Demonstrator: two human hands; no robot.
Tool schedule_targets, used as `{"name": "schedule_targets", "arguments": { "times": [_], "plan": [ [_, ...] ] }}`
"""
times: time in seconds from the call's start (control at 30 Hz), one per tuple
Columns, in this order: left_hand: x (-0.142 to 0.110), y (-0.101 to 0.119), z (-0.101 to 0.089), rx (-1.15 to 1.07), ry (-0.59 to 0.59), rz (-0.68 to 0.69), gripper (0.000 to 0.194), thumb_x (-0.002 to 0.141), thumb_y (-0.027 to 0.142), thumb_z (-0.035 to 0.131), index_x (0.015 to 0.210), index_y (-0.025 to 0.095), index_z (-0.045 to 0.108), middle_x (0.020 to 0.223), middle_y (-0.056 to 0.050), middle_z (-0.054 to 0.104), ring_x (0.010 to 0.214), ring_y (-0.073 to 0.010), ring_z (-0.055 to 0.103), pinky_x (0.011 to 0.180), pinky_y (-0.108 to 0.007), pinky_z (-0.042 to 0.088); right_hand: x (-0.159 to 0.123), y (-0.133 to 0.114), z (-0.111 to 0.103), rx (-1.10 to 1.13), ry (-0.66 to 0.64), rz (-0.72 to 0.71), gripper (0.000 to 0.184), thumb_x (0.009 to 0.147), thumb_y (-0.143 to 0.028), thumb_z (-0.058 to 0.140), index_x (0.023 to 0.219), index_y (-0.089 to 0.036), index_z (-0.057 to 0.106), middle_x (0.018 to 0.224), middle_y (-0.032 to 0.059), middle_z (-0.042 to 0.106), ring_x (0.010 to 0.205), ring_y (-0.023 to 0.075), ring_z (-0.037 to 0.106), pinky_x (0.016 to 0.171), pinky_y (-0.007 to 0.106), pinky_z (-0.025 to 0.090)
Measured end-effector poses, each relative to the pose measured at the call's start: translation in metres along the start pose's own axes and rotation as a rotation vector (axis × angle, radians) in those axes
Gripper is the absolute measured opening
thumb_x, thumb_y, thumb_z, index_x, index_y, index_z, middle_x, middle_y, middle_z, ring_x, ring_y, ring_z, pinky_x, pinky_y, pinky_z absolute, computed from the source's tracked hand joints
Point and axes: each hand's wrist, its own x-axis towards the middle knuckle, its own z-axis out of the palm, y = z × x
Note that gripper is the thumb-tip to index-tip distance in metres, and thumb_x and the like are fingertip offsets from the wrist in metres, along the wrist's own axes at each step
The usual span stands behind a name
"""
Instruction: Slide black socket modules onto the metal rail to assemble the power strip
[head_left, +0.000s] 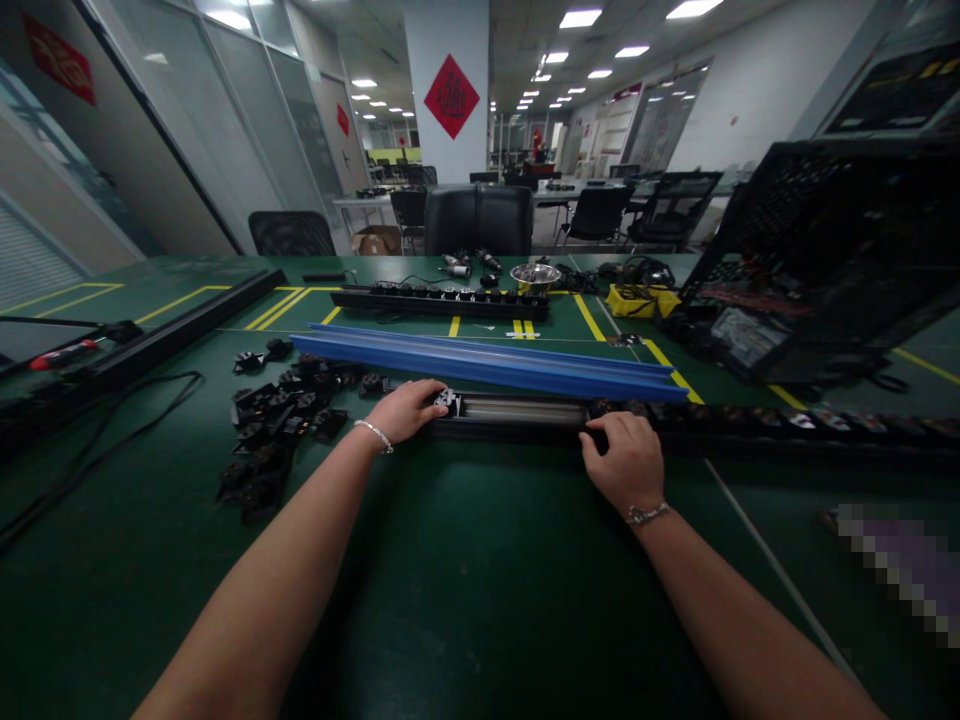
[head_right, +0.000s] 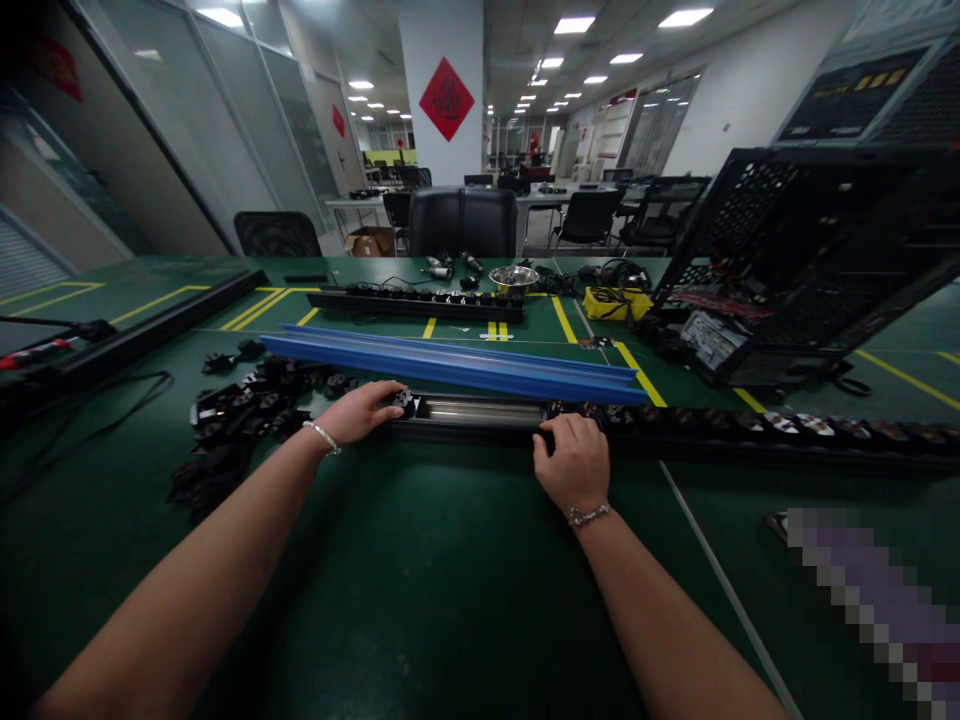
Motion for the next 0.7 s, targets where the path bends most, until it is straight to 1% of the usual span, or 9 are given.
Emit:
{"name": "schedule_targets", "arguments": {
  "times": [0.27,0.47,0.7],
  "plan": [
    [-0.003,-0.004,-0.003,-0.009,0.005,0.003,0.039,0.082,0.037,0.05,0.117,0.02,0.055,0.118,-0.006,0.062,0.108,-0.0216,0.055,0.096,-0.034,0.041,0.0,-0.001,0.0,-0.004,0.004,0.006,0.008,0.077,-0.024,0.057,0.08,-0.017,0.06,0.085,0.0083,0.06,0.081,0.0209,0.049,0.069,0.032,0.036],
    [-0.003,-0.012,-0.004,-0.014,0.004,0.003,0.04,0.081,0.038,0.05,0.118,0.021,0.055,0.118,-0.006,0.062,0.108,-0.0219,0.055,0.095,-0.035,0.042,0.0,-0.001,-0.001,-0.008,0.007,0.006,0.008,0.077,-0.023,0.057,0.08,-0.017,0.06,0.085,0.0083,0.06,0.08,0.021,0.049,0.069,0.033,0.037],
    [-0.007,-0.022,-0.006,-0.022,0.013,-0.004,0.045,0.082,0.04,0.047,0.121,0.019,0.053,0.123,-0.007,0.06,0.113,-0.0223,0.053,0.098,-0.036,0.04,0.0,-0.001,-0.001,0.009,-0.008,0.015,0.008,0.077,-0.023,0.056,0.08,-0.016,0.06,0.085,0.009,0.06,0.081,0.0214,0.049,0.069,0.034,0.037]
  ]
}}
